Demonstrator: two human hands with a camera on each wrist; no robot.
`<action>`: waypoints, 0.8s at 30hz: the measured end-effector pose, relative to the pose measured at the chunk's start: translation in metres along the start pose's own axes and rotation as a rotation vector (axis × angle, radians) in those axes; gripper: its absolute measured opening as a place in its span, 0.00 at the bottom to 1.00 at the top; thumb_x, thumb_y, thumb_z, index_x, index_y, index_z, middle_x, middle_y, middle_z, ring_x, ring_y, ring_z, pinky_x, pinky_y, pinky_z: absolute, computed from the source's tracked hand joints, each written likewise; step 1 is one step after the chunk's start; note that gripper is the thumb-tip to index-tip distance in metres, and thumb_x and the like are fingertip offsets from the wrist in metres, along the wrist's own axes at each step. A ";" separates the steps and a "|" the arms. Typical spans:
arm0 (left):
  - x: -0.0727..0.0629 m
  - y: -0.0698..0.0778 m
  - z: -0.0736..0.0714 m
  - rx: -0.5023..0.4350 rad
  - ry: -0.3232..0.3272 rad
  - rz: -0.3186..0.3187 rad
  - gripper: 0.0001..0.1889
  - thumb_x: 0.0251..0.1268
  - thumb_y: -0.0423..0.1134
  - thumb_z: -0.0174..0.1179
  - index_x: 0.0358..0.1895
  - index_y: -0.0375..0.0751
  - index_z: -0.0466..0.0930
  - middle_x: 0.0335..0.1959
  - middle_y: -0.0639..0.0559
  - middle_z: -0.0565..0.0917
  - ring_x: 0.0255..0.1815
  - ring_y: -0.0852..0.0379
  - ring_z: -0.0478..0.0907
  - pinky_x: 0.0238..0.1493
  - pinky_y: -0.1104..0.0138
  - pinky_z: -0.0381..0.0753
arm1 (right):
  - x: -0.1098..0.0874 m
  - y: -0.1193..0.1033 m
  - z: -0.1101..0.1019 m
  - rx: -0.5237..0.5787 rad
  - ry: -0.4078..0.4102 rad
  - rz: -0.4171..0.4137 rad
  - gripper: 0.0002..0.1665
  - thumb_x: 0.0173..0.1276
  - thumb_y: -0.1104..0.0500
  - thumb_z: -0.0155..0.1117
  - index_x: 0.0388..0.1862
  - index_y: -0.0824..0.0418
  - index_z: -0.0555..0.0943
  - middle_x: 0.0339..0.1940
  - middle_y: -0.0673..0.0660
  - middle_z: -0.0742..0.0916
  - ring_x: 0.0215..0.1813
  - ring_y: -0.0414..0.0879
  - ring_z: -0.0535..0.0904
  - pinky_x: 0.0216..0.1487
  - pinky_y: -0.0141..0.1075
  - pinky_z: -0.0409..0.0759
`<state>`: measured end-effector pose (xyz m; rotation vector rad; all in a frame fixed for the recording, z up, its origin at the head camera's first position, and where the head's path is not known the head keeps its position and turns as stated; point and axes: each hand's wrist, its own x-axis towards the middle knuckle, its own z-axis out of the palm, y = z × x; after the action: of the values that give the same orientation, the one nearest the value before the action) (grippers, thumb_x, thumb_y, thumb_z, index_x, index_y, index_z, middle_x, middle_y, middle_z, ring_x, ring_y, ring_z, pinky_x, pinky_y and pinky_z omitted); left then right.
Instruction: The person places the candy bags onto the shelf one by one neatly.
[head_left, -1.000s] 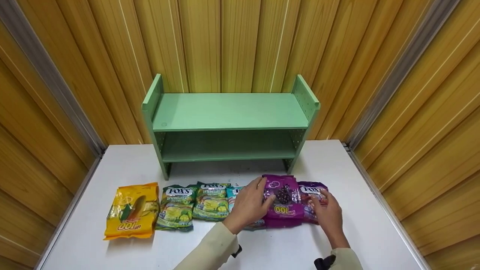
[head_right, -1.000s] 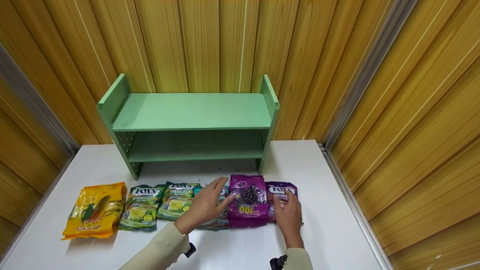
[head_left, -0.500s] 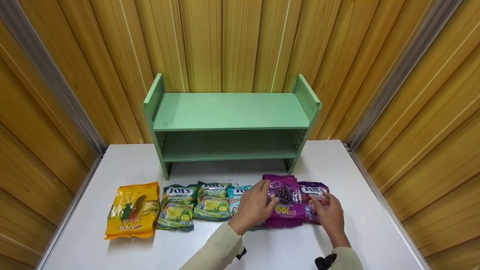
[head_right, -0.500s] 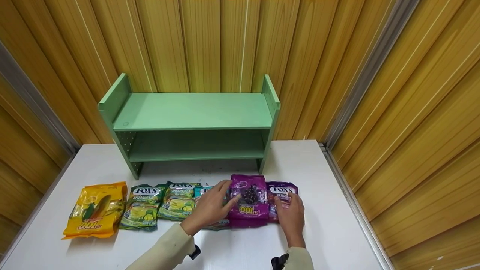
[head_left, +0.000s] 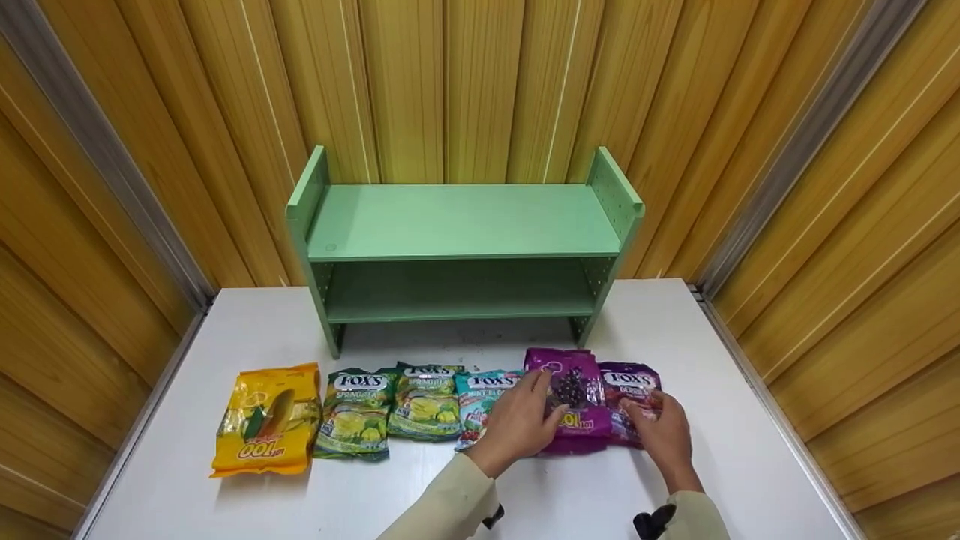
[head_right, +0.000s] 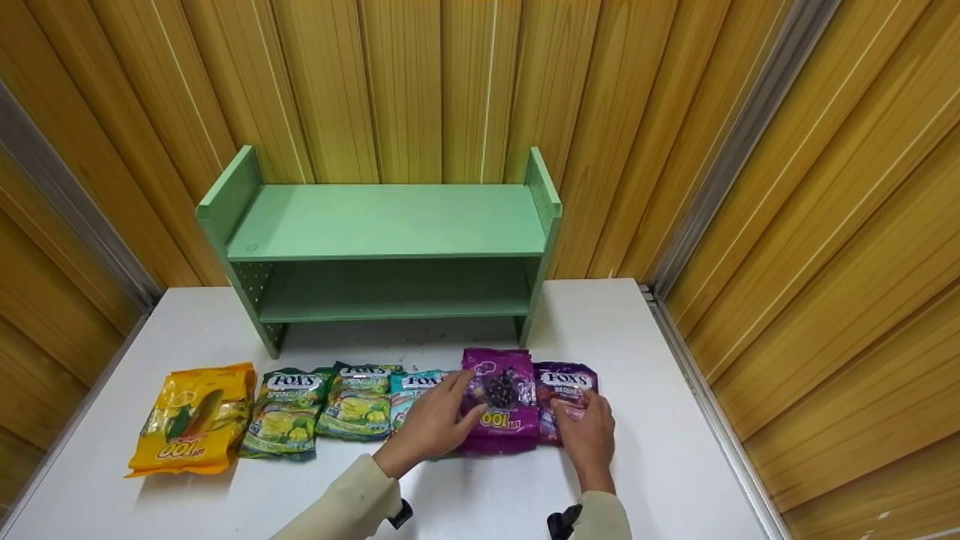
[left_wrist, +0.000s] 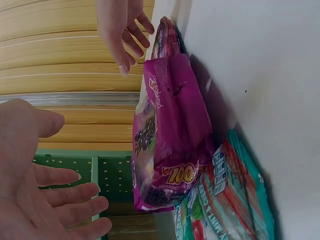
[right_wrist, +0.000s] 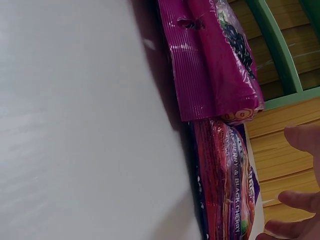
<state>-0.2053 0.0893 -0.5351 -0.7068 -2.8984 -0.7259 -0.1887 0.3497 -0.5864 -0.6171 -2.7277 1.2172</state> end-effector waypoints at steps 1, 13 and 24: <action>0.000 0.001 0.001 -0.008 -0.006 -0.007 0.33 0.72 0.60 0.47 0.72 0.43 0.62 0.69 0.46 0.71 0.67 0.49 0.72 0.66 0.54 0.74 | 0.000 0.001 0.000 0.000 0.000 0.005 0.50 0.65 0.36 0.60 0.72 0.69 0.58 0.69 0.71 0.68 0.71 0.66 0.61 0.72 0.57 0.59; -0.002 0.008 0.013 -0.034 -0.023 -0.016 0.32 0.71 0.59 0.48 0.71 0.44 0.63 0.68 0.47 0.71 0.67 0.49 0.72 0.64 0.53 0.75 | 0.003 0.008 0.001 -0.022 -0.037 0.070 0.59 0.62 0.34 0.62 0.74 0.70 0.51 0.71 0.75 0.64 0.71 0.70 0.60 0.69 0.61 0.62; 0.000 0.018 0.020 -0.028 -0.073 -0.054 0.33 0.71 0.61 0.47 0.72 0.46 0.62 0.70 0.49 0.70 0.68 0.51 0.71 0.65 0.51 0.74 | 0.004 0.016 0.007 -0.042 -0.076 0.073 0.61 0.62 0.33 0.61 0.74 0.73 0.47 0.71 0.76 0.62 0.72 0.71 0.58 0.70 0.61 0.60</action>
<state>-0.1966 0.1130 -0.5447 -0.6737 -2.9898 -0.7641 -0.1887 0.3561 -0.6034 -0.6956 -2.8232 1.2260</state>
